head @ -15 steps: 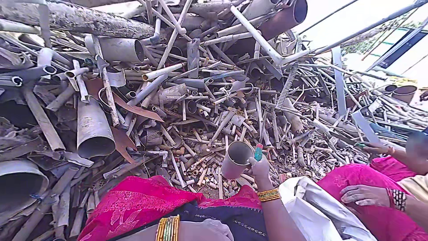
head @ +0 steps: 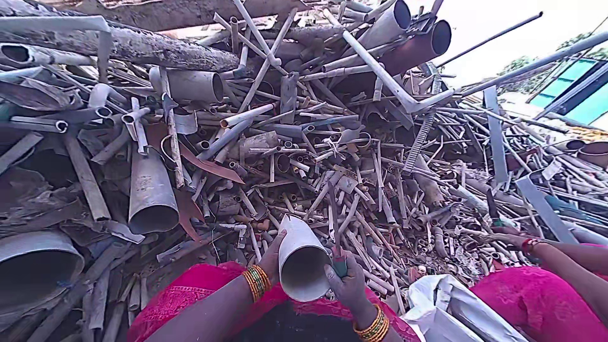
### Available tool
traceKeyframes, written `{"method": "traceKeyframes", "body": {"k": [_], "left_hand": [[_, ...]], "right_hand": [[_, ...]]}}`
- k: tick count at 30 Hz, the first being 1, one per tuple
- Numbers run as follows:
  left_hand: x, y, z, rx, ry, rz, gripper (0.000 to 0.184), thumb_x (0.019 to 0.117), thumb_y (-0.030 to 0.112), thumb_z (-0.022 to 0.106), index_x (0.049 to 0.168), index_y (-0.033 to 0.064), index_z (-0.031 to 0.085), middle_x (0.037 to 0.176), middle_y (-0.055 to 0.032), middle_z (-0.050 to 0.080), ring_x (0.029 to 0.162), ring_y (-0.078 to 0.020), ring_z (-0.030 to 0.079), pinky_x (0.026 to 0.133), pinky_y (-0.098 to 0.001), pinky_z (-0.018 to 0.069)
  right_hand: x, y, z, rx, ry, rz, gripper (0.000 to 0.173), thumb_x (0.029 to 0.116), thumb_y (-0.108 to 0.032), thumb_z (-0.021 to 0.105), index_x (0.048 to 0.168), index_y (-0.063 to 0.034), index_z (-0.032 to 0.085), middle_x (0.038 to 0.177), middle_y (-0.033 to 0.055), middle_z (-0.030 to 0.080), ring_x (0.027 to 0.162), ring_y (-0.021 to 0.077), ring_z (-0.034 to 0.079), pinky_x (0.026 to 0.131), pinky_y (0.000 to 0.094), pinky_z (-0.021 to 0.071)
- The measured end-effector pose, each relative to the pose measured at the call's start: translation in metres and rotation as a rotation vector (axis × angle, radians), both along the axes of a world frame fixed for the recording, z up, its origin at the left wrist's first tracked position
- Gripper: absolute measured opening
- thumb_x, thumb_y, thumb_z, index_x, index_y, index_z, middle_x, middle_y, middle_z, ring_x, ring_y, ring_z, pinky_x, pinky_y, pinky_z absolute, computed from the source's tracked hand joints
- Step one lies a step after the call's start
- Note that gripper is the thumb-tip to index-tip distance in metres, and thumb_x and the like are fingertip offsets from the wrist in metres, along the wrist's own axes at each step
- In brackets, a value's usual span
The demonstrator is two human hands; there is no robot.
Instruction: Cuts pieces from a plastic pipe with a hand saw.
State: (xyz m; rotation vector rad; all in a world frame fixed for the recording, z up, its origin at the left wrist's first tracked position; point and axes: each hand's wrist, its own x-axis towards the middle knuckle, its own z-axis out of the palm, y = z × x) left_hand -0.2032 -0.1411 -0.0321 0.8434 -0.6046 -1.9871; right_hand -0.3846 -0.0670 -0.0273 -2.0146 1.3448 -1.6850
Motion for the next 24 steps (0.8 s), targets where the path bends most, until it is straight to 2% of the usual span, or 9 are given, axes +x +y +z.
{"method": "traceKeyframes", "body": {"k": [2, 4, 6, 8, 11, 14, 19, 22, 24], "left_hand": [[0.003, -0.004, 0.003, -0.01, 0.023, 0.06, 0.047, 0.1117, 0.044, 0.027, 0.12, 0.0129, 0.062, 0.098, -0.0064, 0.073, 0.092, -0.0159, 0.072, 0.08, -0.0364, 0.0604], [0.008, -0.015, 0.016, -0.009, 0.05, 0.139, 0.045, 0.1115, 0.043, 0.029, 0.12, 0.0118, 0.06, 0.097, -0.0074, 0.073, 0.09, -0.017, 0.072, 0.078, -0.0364, 0.061], [0.019, -0.037, 0.03, -0.008, 0.094, 0.213, 0.046, 0.1102, 0.046, 0.032, 0.121, 0.011, 0.059, 0.098, -0.01, 0.072, 0.091, -0.0211, 0.072, 0.076, -0.0413, 0.0613], [0.032, -0.062, 0.047, 0.004, 0.107, 0.266, 0.048, 0.1083, 0.051, 0.033, 0.124, 0.0124, 0.057, 0.103, -0.0113, 0.071, 0.095, -0.0243, 0.071, 0.078, -0.0461, 0.0605], [0.051, -0.093, 0.06, 0.037, 0.12, 0.35, 0.051, 0.1062, 0.054, 0.038, 0.135, 0.0135, 0.052, 0.116, -0.0145, 0.067, 0.105, -0.0289, 0.067, 0.084, -0.0522, 0.0574], [0.065, -0.11, 0.047, 0.067, 0.163, 0.435, 0.051, 0.105, 0.055, 0.04, 0.135, 0.0152, 0.053, 0.12, -0.0141, 0.066, 0.108, -0.03, 0.066, 0.084, -0.0554, 0.0563], [0.056, -0.125, 0.036, 0.048, 0.012, 0.468, 0.048, 0.1053, 0.044, 0.051, 0.14, 0.0114, 0.05, 0.118, -0.0154, 0.066, 0.104, -0.0273, 0.067, 0.084, -0.05, 0.0569], [0.022, -0.106, 0.036, -0.172, -0.266, 0.331, 0.084, 0.1006, 0.035, 0.065, 0.162, 0.0079, 0.015, 0.147, -0.0242, 0.049, 0.126, -0.0322, 0.058, 0.097, -0.0491, 0.0534], [0.015, -0.088, 0.03, -0.455, -0.379, 0.226, 0.109, 0.0911, 0.048, 0.064, 0.162, 0.0021, -0.005, 0.16, -0.026, 0.032, 0.138, -0.0273, 0.049, 0.109, -0.0405, 0.0467]], "right_hand": [[0.004, -0.001, 0.008, 0.092, -0.051, 0.027, 0.032, 0.0902, -0.022, 0.068, 0.106, 0.0066, 0.065, 0.082, 0.0015, 0.069, 0.072, -0.007, 0.062, 0.07, 0.0121, 0.053], [0.005, -0.001, 0.019, 0.217, -0.124, 0.007, 0.037, 0.0912, -0.028, 0.069, 0.11, 0.0041, 0.064, 0.079, -0.0038, 0.066, 0.065, -0.0073, 0.058, 0.061, 0.013, 0.0513], [0.001, 0.0, 0.027, 0.303, -0.171, 0.004, 0.043, 0.0906, -0.028, 0.068, 0.119, 0.0036, 0.06, 0.081, -0.0047, 0.065, 0.061, -0.0057, 0.057, 0.057, 0.0148, 0.0507], [-0.009, 0.003, 0.029, 0.349, -0.161, 0.04, 0.057, 0.0849, -0.028, 0.065, 0.129, 0.0065, 0.054, 0.084, -0.0051, 0.063, 0.064, -0.0046, 0.056, 0.058, 0.0166, 0.0505], [-0.029, 0.009, 0.033, 0.384, -0.072, 0.121, 0.06, 0.0806, -0.025, 0.064, 0.13, 0.0064, 0.052, 0.089, -0.0071, 0.064, 0.07, -0.007, 0.058, 0.063, 0.0144, 0.0516], [-0.045, 0.014, 0.035, 0.484, 0.058, 0.19, 0.05, 0.0806, -0.013, 0.063, 0.126, 0.0078, 0.06, 0.098, -0.0003, 0.072, 0.081, -0.004, 0.065, 0.075, 0.0177, 0.0557], [-0.031, -0.006, 0.03, 0.791, 0.14, 0.173, 0.053, 0.0904, -0.015, 0.06, 0.141, 0.001, 0.056, 0.106, 0.0111, 0.071, 0.076, 0.011, 0.065, 0.07, 0.0335, 0.0564], [-0.012, -0.031, 0.038, 0.802, 0.079, 0.24, 0.055, 0.0941, -0.017, 0.06, 0.146, -0.0002, 0.051, 0.12, 0.0121, 0.068, 0.082, 0.0078, 0.065, 0.075, 0.0287, 0.0567], [-0.005, -0.042, 0.045, 0.755, -0.017, 0.239, 0.044, 0.0923, -0.014, 0.061, 0.133, 0.0027, 0.059, 0.107, 0.0078, 0.069, 0.077, 0.0043, 0.063, 0.073, 0.025, 0.0547]]}}
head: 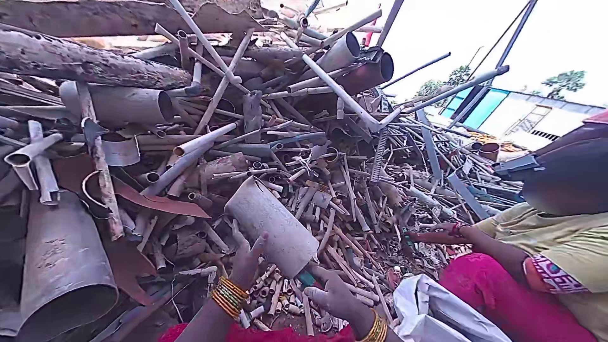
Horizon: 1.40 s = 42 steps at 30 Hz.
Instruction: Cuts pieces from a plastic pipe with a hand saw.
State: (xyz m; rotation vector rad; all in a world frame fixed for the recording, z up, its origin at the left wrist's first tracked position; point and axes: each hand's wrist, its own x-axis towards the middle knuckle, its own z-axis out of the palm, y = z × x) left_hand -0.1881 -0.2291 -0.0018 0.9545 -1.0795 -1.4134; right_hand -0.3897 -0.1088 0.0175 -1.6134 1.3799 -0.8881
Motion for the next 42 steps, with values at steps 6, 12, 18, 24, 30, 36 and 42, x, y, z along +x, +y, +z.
{"method": "traceKeyframes", "body": {"k": [6, 12, 18, 24, 30, 36, 42], "left_hand": [[-0.006, -0.002, -0.022, -0.018, 0.261, -0.262, 0.116, 0.0779, 0.074, 0.068, 0.158, 0.0085, 0.015, 0.134, -0.0066, 0.059, 0.114, -0.0146, 0.066, 0.091, -0.0338, 0.0591], [-0.028, 0.008, -0.016, 0.035, 0.658, -0.075, 0.053, 0.0881, 0.048, 0.071, 0.12, 0.0104, 0.053, 0.1, -0.0026, 0.073, 0.092, -0.0139, 0.074, 0.078, -0.0371, 0.0643], [-0.002, -0.037, -0.017, 0.129, 0.667, 0.117, 0.049, 0.1098, 0.051, 0.025, 0.129, 0.0148, 0.051, 0.109, -0.0061, 0.069, 0.102, -0.0196, 0.07, 0.084, -0.0447, 0.0611], [0.019, -0.059, -0.034, 0.144, 0.568, 0.142, 0.061, 0.1063, 0.061, 0.022, 0.139, 0.0168, 0.048, 0.125, -0.0085, 0.065, 0.116, -0.0233, 0.064, 0.094, -0.0538, 0.0551], [0.031, -0.067, -0.038, 0.096, 0.551, 0.168, 0.063, 0.1059, 0.062, 0.023, 0.141, 0.0158, 0.048, 0.128, -0.0101, 0.064, 0.12, -0.0246, 0.063, 0.096, -0.0551, 0.0534], [0.031, -0.069, -0.037, 0.042, 0.556, 0.152, 0.066, 0.1053, 0.063, 0.019, 0.14, 0.0155, 0.048, 0.128, -0.01, 0.065, 0.12, -0.0245, 0.063, 0.097, -0.0545, 0.0535], [0.025, -0.06, -0.029, 0.098, 0.58, 0.159, 0.062, 0.1062, 0.062, 0.021, 0.133, 0.0151, 0.053, 0.117, -0.0083, 0.069, 0.11, -0.0226, 0.068, 0.09, -0.0513, 0.0576]], "right_hand": [[-0.004, 0.005, -0.01, 0.001, -0.709, 0.051, 0.02, 0.0868, -0.007, 0.064, 0.105, -0.016, 0.063, 0.07, -0.0083, 0.065, 0.045, -0.0034, 0.047, 0.042, 0.0139, 0.0383], [0.002, 0.003, 0.0, 0.068, -0.148, 0.144, 0.05, 0.0843, -0.007, 0.059, 0.134, -0.0018, 0.056, 0.1, 0.0048, 0.068, 0.073, 0.0057, 0.063, 0.064, 0.0229, 0.0531], [-0.002, 0.022, 0.026, -0.129, 0.556, -0.19, 0.042, 0.1011, -0.009, 0.055, 0.141, 0.0031, 0.059, 0.125, 0.0273, 0.067, 0.115, 0.0411, 0.066, 0.1, 0.053, 0.0505], [0.003, 0.034, 0.032, -0.003, 0.632, 0.001, 0.044, 0.1037, -0.025, 0.055, 0.144, -0.0077, 0.058, 0.117, 0.0231, 0.07, 0.109, 0.0399, 0.067, 0.092, 0.0559, 0.0514], [0.005, 0.037, 0.031, -0.106, 0.666, -0.098, 0.045, 0.1036, -0.027, 0.051, 0.145, -0.0124, 0.061, 0.108, 0.0226, 0.073, 0.1, 0.042, 0.07, 0.083, 0.058, 0.0536], [-0.004, 0.037, 0.035, -0.101, 0.625, -0.124, 0.044, 0.1033, -0.029, 0.053, 0.144, -0.0145, 0.062, 0.109, 0.0201, 0.074, 0.102, 0.0393, 0.07, 0.084, 0.0573, 0.0528], [0.001, 0.037, 0.021, -0.243, 0.662, -0.205, 0.043, 0.0973, -0.025, 0.058, 0.137, -0.0132, 0.068, 0.097, 0.019, 0.075, 0.089, 0.0392, 0.074, 0.073, 0.0576, 0.0563]]}}
